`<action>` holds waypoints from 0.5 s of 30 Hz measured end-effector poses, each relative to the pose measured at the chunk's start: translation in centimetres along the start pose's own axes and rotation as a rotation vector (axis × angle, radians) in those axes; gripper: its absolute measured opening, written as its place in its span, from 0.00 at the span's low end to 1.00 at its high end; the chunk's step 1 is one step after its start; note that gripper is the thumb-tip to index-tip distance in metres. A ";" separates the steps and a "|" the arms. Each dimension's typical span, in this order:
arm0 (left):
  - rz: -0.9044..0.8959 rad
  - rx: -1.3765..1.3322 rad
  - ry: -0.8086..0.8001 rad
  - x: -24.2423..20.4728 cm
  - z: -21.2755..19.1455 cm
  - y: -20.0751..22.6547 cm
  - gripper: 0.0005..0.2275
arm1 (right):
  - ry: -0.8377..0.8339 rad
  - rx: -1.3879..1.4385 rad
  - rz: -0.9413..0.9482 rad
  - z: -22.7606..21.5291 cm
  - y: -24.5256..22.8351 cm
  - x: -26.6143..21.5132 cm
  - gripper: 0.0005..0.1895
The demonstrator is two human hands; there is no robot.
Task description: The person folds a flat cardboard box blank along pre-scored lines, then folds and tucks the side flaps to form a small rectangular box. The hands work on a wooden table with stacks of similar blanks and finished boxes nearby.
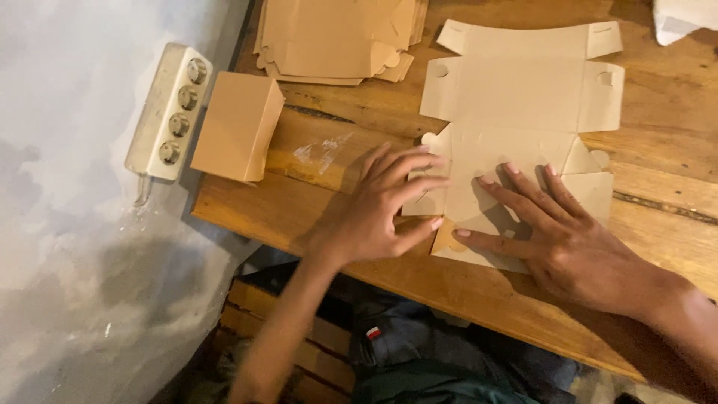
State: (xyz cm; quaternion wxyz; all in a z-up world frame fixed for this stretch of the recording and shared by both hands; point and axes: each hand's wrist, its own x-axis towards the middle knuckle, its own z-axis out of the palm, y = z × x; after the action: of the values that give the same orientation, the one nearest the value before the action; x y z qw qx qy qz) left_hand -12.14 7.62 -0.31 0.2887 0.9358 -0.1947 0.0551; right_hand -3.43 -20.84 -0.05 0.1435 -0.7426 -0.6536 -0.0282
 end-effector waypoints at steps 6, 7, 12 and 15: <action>0.094 -0.035 -0.283 5.5 -1.1 -2.9 0.33 | -0.034 0.179 0.015 -1.0 0.9 0.0 0.50; 0.105 -0.043 -0.291 6.2 -1.0 -3.1 0.33 | -0.036 0.179 0.032 -1.0 0.7 0.0 0.50; 0.156 -0.095 -0.356 7.3 0.3 -4.1 0.43 | 0.027 0.200 0.113 -0.3 0.5 0.0 0.42; 0.159 -0.105 -0.353 7.1 0.1 -4.0 0.46 | 0.088 0.264 0.165 0.0 0.3 0.1 0.36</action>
State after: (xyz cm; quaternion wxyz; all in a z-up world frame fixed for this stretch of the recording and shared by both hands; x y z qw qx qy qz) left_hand -4.00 8.18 -0.94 0.2932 0.8963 -0.3180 -0.0974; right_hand -3.16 -20.78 -0.06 0.2701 -0.7666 -0.5814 0.0374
